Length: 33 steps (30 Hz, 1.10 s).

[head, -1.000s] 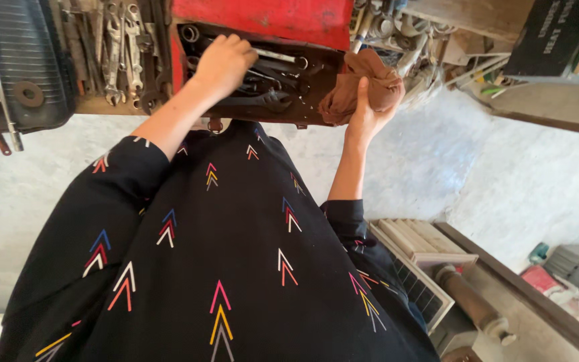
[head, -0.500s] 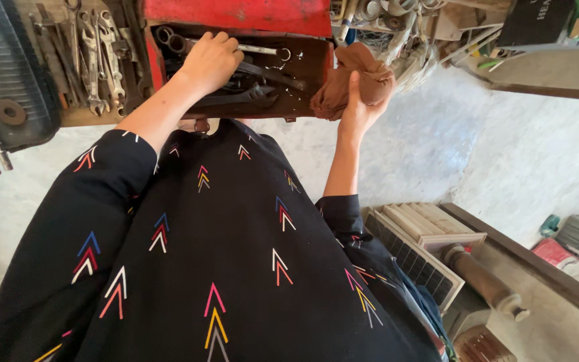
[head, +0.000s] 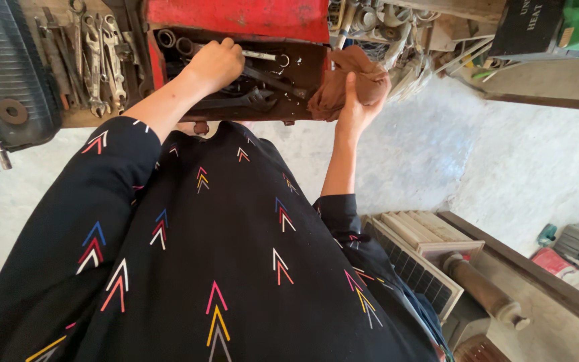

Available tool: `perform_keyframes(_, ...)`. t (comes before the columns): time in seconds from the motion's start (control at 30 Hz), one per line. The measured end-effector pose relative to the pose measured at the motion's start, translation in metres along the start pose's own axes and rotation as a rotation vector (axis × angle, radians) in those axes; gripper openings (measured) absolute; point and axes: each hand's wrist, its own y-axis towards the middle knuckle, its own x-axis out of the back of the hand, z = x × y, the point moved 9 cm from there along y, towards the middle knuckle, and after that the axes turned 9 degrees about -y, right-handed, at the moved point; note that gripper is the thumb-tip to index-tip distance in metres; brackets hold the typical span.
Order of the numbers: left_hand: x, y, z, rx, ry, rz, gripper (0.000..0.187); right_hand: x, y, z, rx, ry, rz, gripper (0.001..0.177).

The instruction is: The person wipes various wrenches and tools from a red metal toolbox with a cloth, handling and cleaning them one at a time before placing them back into the toolbox.

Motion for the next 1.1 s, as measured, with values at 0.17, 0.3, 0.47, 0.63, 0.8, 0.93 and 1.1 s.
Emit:
perform_keyframes(0.17,0.014,-0.007,0.010,0.007,-0.112,-0.131,0.025,0.021,0.006,-0.014,-0.056,0.129,-0.082,0.064)
perform_keyframes(0.3,0.020,-0.004,0.022,0.051,-0.123,-0.117,0.018,0.022,0.006,-0.013,-0.033,0.087,-0.082,0.062)
perform_keyframes(0.47,0.031,-0.008,0.014,0.016,-0.009,-0.259,0.032,0.019,-0.004,-0.012,0.004,0.033,-0.069,0.062)
perform_keyframes(0.63,0.031,-0.017,0.011,0.040,-0.135,-0.216,0.013,0.017,-0.003,-0.015,-0.040,0.059,-0.069,0.065)
perform_keyframes(0.8,0.050,-0.028,0.012,0.054,-0.218,-0.337,0.020,0.008,-0.004,-0.006,0.000,0.004,-0.033,0.062)
perform_keyframes(0.93,0.067,-0.030,0.020,0.050,-0.206,-0.424,0.027,0.003,-0.002,-0.004,-0.001,0.004,-0.009,0.063)
perform_keyframes(1.1,0.064,-0.029,0.027,0.057,-0.172,-0.386,0.027,-0.003,0.000,-0.005,-0.057,0.093,0.013,0.066)
